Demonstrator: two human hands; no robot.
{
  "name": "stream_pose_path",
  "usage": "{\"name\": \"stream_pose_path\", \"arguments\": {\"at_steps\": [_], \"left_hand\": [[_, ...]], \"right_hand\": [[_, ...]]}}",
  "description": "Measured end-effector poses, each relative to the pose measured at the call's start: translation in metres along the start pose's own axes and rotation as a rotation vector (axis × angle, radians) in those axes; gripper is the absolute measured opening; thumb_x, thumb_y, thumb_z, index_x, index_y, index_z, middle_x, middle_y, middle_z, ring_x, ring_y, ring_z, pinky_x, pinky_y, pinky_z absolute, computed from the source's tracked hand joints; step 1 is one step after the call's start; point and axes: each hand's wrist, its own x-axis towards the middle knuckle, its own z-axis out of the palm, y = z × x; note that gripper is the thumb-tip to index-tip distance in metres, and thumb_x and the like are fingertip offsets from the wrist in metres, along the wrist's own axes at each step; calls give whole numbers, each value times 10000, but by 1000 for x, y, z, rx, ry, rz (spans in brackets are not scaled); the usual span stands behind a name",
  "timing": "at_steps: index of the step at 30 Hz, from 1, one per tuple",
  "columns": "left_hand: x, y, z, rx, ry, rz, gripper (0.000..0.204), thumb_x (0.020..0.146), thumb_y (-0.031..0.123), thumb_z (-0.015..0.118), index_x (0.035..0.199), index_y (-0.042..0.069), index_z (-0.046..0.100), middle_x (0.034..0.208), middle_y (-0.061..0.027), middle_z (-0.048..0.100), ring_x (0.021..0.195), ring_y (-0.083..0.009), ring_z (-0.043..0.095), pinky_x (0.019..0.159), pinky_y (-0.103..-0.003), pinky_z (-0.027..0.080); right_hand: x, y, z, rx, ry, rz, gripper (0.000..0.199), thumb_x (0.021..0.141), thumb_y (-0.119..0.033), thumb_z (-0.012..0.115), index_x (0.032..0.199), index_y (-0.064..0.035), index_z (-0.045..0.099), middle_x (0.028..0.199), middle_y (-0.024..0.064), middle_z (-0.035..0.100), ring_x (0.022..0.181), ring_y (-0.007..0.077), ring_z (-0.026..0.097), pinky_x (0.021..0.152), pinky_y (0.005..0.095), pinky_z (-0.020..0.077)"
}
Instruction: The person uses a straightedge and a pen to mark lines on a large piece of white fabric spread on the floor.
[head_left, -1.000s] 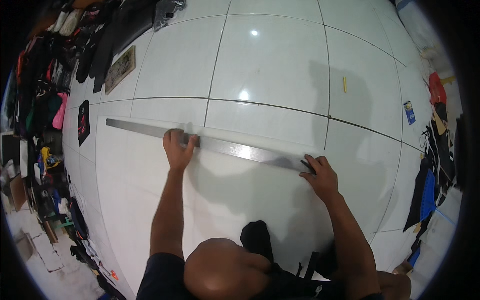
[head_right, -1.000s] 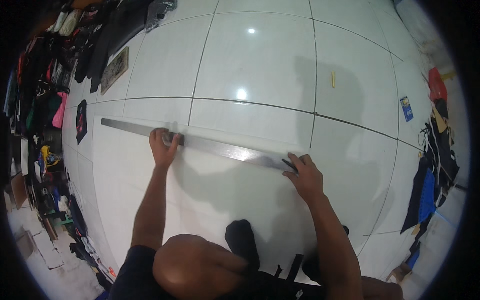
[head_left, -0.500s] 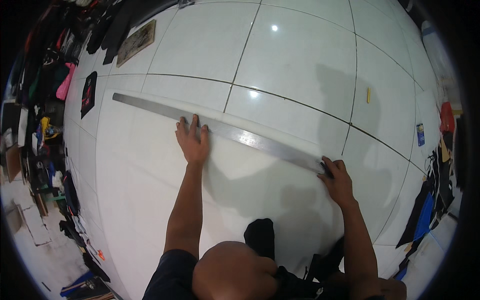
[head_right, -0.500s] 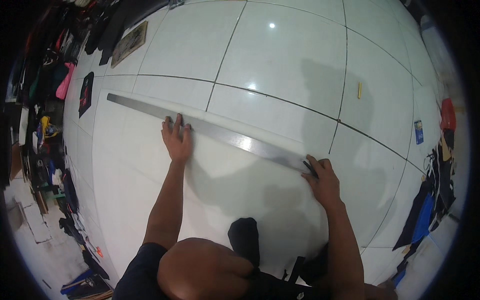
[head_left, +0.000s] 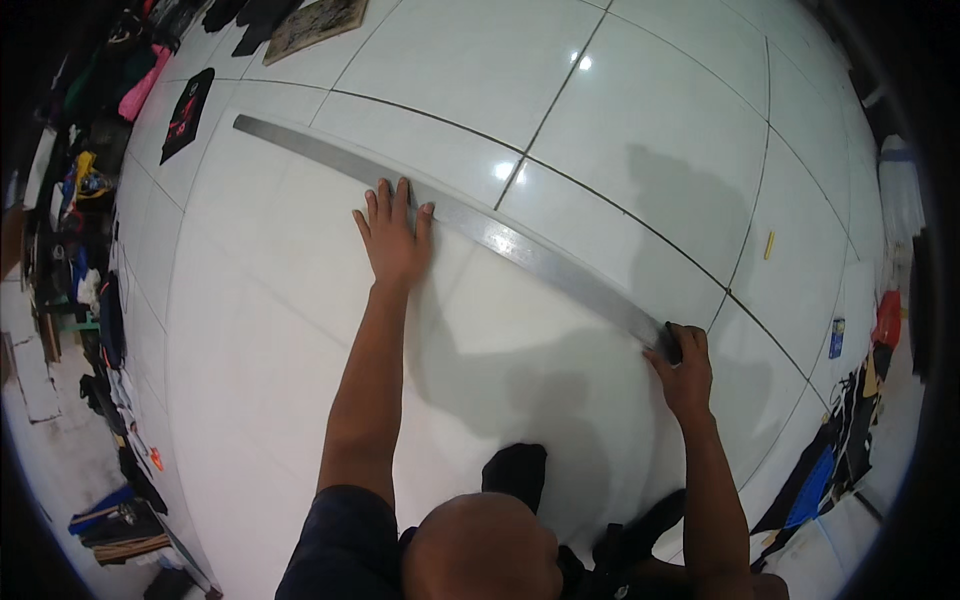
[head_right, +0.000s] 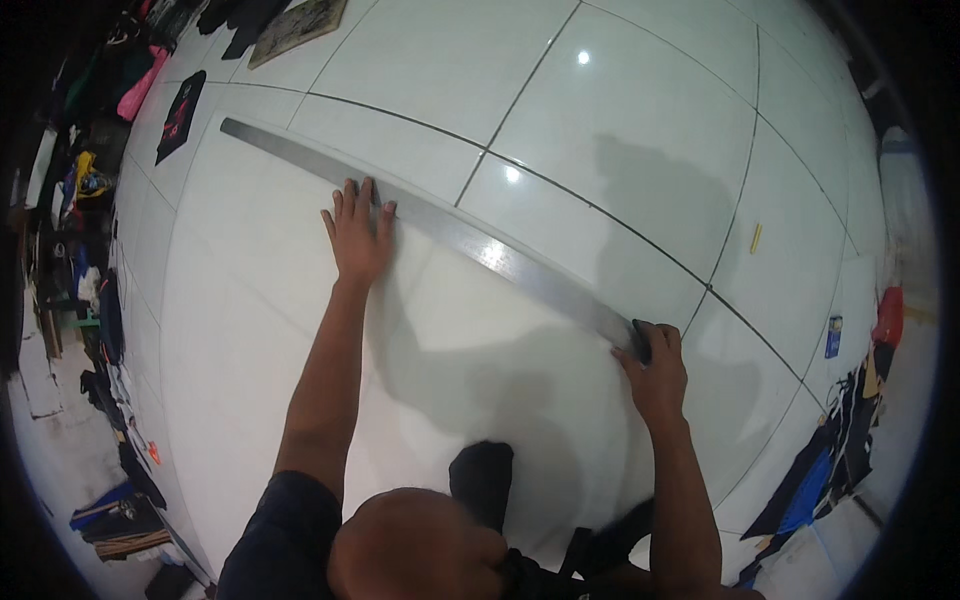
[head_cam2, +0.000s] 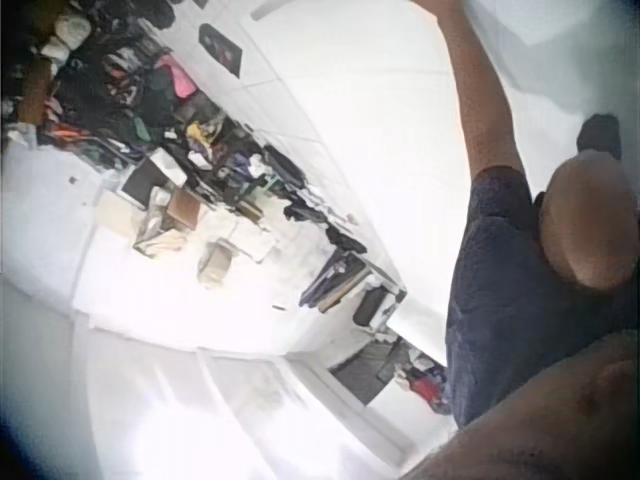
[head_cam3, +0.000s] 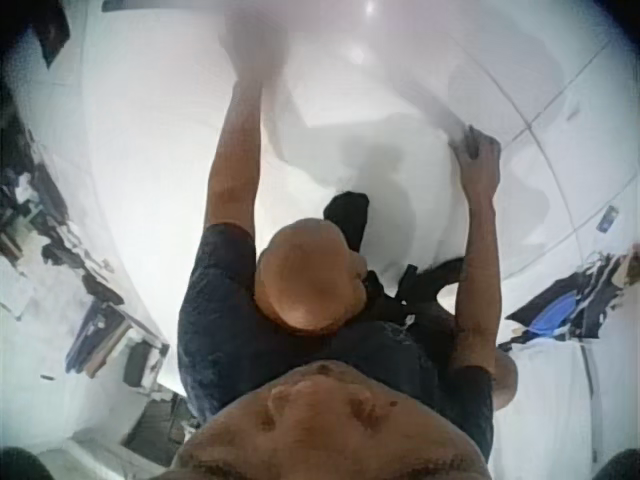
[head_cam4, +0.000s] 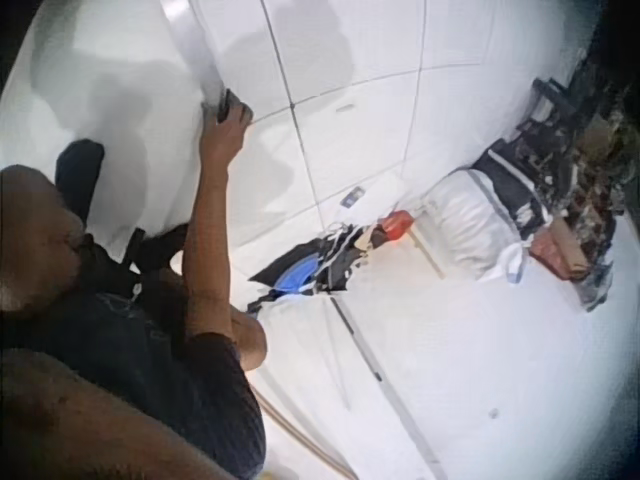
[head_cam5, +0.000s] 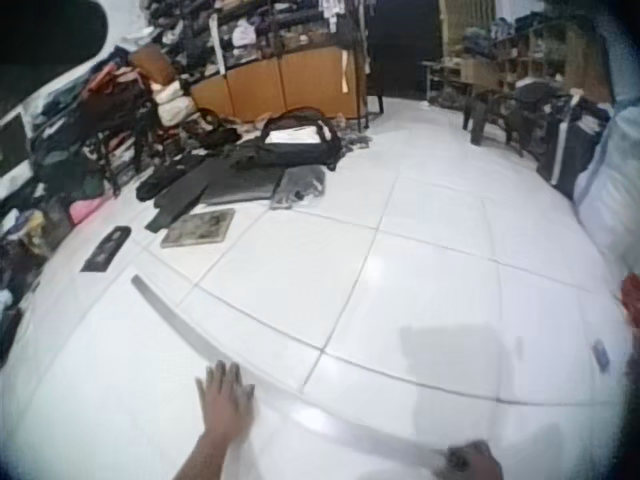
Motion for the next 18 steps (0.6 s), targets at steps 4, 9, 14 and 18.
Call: {"name": "stream_pose_path", "arguments": {"at_steps": [4,9,14,18], "left_hand": [[17,-14,-1,24,48,-21,594,1001,464,502,1476,112,448,1569,-223,311,1468,-420,242,1204,-560,123],[15,-15,1,-32,41,-83,630,977,509,532,1481,140,452,1572,-218,305,1472,-400,245,1212,-534,122],[17,-12,0,-98,52,-114,637,967,529,542,1481,162,456,1578,-201,305,1480,-383,237,1215,-519,117],[19,-13,1,-100,25,-114,619,982,539,504,1484,180,457,1591,-188,291,1494,-377,200,1216,-521,87]], "right_hand": [[17,-22,7,-33,-9,24,505,806,-229,797,1243,-64,605,1172,110,565,1027,287,624,871,388,530],[21,-15,12,-95,1,-12,537,790,-226,813,1241,-37,592,1166,117,570,1033,292,620,889,390,520],[29,-9,9,-59,-47,-31,560,776,-213,829,1238,-16,580,1152,128,589,1041,293,620,896,386,514],[34,-9,5,11,-60,76,548,791,-200,823,1240,-15,570,1160,130,595,1048,285,620,897,376,508]]}}
